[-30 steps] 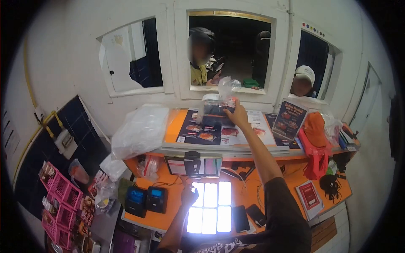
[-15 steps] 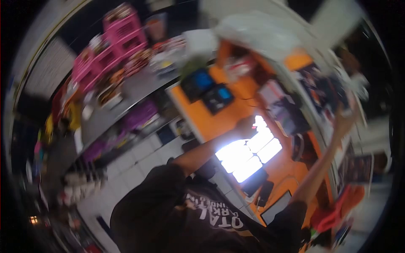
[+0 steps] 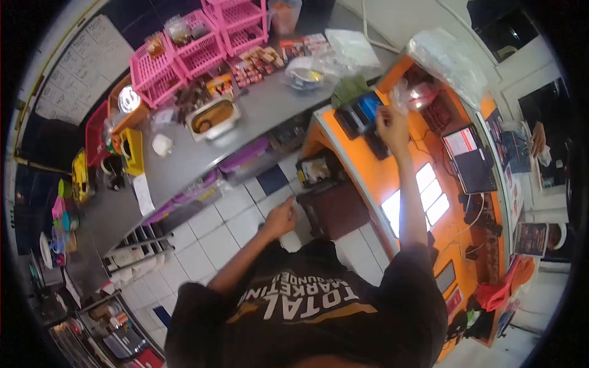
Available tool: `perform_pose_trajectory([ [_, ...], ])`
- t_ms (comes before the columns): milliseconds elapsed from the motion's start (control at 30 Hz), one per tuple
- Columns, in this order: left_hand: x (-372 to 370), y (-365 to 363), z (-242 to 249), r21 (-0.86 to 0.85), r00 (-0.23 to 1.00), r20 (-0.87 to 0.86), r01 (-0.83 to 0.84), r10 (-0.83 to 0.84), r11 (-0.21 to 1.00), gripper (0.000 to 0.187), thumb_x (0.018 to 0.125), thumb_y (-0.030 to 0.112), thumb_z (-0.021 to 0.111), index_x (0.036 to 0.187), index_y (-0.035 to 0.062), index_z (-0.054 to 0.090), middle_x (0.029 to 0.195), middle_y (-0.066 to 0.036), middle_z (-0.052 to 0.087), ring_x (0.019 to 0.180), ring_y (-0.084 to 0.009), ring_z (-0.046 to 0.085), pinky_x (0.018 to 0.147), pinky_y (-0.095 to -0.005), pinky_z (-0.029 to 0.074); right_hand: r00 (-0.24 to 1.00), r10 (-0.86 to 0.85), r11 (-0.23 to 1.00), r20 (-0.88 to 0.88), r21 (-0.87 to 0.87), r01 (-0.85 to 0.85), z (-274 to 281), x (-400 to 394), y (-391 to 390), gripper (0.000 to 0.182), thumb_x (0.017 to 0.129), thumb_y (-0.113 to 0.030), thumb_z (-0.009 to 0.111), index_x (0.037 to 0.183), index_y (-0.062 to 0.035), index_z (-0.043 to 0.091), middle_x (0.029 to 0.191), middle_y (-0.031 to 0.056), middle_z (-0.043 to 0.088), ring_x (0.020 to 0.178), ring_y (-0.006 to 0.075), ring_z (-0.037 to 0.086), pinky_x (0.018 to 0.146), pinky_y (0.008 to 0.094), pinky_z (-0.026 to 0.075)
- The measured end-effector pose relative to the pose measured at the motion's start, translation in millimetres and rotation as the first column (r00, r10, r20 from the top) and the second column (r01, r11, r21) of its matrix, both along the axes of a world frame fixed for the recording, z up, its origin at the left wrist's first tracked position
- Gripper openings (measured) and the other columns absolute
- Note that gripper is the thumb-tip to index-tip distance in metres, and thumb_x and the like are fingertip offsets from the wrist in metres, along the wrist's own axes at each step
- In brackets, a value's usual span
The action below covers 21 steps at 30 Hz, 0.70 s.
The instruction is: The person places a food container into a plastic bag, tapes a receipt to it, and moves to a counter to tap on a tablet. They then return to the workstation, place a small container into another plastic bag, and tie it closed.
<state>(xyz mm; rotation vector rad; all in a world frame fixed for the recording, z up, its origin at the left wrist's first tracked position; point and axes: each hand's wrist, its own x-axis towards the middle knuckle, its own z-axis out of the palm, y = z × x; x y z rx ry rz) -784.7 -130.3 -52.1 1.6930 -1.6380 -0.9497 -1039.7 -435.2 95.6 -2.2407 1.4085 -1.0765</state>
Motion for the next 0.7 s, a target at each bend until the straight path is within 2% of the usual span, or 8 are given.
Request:
perform_pose_trajectory([
  [100, 48.8, 30.8, 2.8, 0.123, 0.994, 0.019, -0.106, 0.104, 0.987, 0.042, 0.086, 0.015, 0.058, 0.126, 0.0019, 0.053, 0.093, -0.018, 0.069, 0.081, -0.0382, 0.067, 0.074, -0.0462, 0.053, 0.997, -0.037, 0.999, -0.074, 0.001, 0.038, -7.9, 57.8, -30.7, 0.021, 0.085, -0.017, 0.062, 0.097, -0.0016, 0.069, 0.087, 0.0177, 0.071, 0.084, 0.0309, 0.07, 0.078, 0.0393, 0.054],
  [167, 69.6, 27.5, 10.1, 0.204, 0.988, -0.007, -0.152, 0.156, 0.967, 0.037, 0.086, 0.015, 0.058, 0.121, 0.0011, 0.058, 0.093, -0.018, 0.069, 0.081, -0.0386, 0.067, 0.075, -0.0463, 0.053, 0.997, -0.071, 0.997, 0.003, -0.004, 0.071, -18.3, 74.9, -74.0, 0.021, 0.085, -0.018, 0.061, 0.096, -0.0013, 0.069, 0.085, 0.0187, 0.071, 0.084, 0.0321, 0.07, 0.078, 0.0403, 0.053],
  [333, 111.2, 21.4, -25.0, 0.226, 0.981, 0.07, -0.194, 0.183, 0.955, 0.034, 0.087, 0.017, 0.058, 0.116, 0.0007, 0.06, 0.091, -0.02, 0.069, 0.078, -0.0384, 0.067, 0.075, -0.0463, 0.053, 0.968, -0.251, 0.962, 0.007, -0.113, 0.25, -21.7, 106.6, -206.5, 0.023, 0.085, -0.019, 0.057, 0.096, -0.0049, 0.071, 0.087, 0.0219, 0.069, 0.085, 0.0361, 0.069, 0.078, 0.0429, 0.053],
  [433, 133.7, 4.0, -29.9, 0.332, 0.977, 0.091, -0.212, 0.192, 0.919, 0.033, 0.089, 0.02, 0.058, 0.115, 0.0008, 0.061, 0.091, -0.021, 0.069, 0.081, -0.038, 0.067, 0.077, -0.0459, 0.053, 0.942, -0.327, 0.944, -0.077, -0.076, 0.322, -48.0, 131.3, -294.9, 0.023, 0.085, -0.018, 0.055, 0.097, -0.0076, 0.072, 0.091, 0.0208, 0.07, 0.088, 0.0378, 0.068, 0.08, 0.0445, 0.053],
  [467, 140.5, -1.6, -19.7, 0.406, 0.978, 0.082, -0.21, 0.193, 0.889, 0.033, 0.089, 0.021, 0.058, 0.115, 0.0009, 0.062, 0.091, -0.022, 0.069, 0.083, -0.0382, 0.067, 0.077, -0.0458, 0.053, 0.947, -0.3, 0.954, -0.114, -0.053, 0.296, -66.0, 139.1, -320.6, 0.023, 0.085, -0.017, 0.055, 0.097, -0.008, 0.072, 0.092, 0.0202, 0.07, 0.089, 0.038, 0.067, 0.081, 0.0447, 0.053],
  [600, 167.6, -12.8, -61.3, 0.548, 0.948, 0.24, -0.309, 0.208, 0.777, 0.035, 0.087, 0.024, 0.062, 0.115, 0.0019, 0.061, 0.092, -0.021, 0.07, 0.083, -0.0367, 0.068, 0.078, -0.0445, 0.054, 0.944, -0.219, 0.973, -0.245, 0.022, 0.231, -128.1, 161.4, -431.2, 0.022, 0.086, -0.017, 0.054, 0.097, -0.0101, 0.072, 0.1, 0.0182, 0.069, 0.095, 0.0367, 0.066, 0.083, 0.0443, 0.053],
  [667, 174.3, -20.3, -75.0, 0.566, 0.95, 0.19, -0.312, 0.248, 0.763, 0.035, 0.087, 0.024, 0.062, 0.115, 0.002, 0.062, 0.094, -0.021, 0.07, 0.086, -0.0369, 0.068, 0.078, -0.0449, 0.054, 0.917, -0.195, 0.963, -0.349, 0.107, 0.245, -152.8, 164.9, -457.6, 0.022, 0.086, -0.017, 0.054, 0.097, -0.0104, 0.072, 0.103, 0.0188, 0.069, 0.097, 0.0363, 0.066, 0.084, 0.0441, 0.053],
  [700, 175.1, -33.4, -67.8, 0.586, 0.953, 0.246, -0.291, 0.176, 0.756, 0.035, 0.088, 0.024, 0.062, 0.115, 0.0022, 0.062, 0.095, -0.022, 0.069, 0.087, -0.0371, 0.068, 0.078, -0.0454, 0.054, 0.844, -0.199, 0.927, -0.497, 0.184, 0.327, -153.5, 166.3, -467.2, 0.021, 0.085, -0.019, 0.059, 0.098, -0.0099, 0.072, 0.104, 0.0181, 0.069, 0.099, 0.036, 0.066, 0.084, 0.044, 0.054],
])
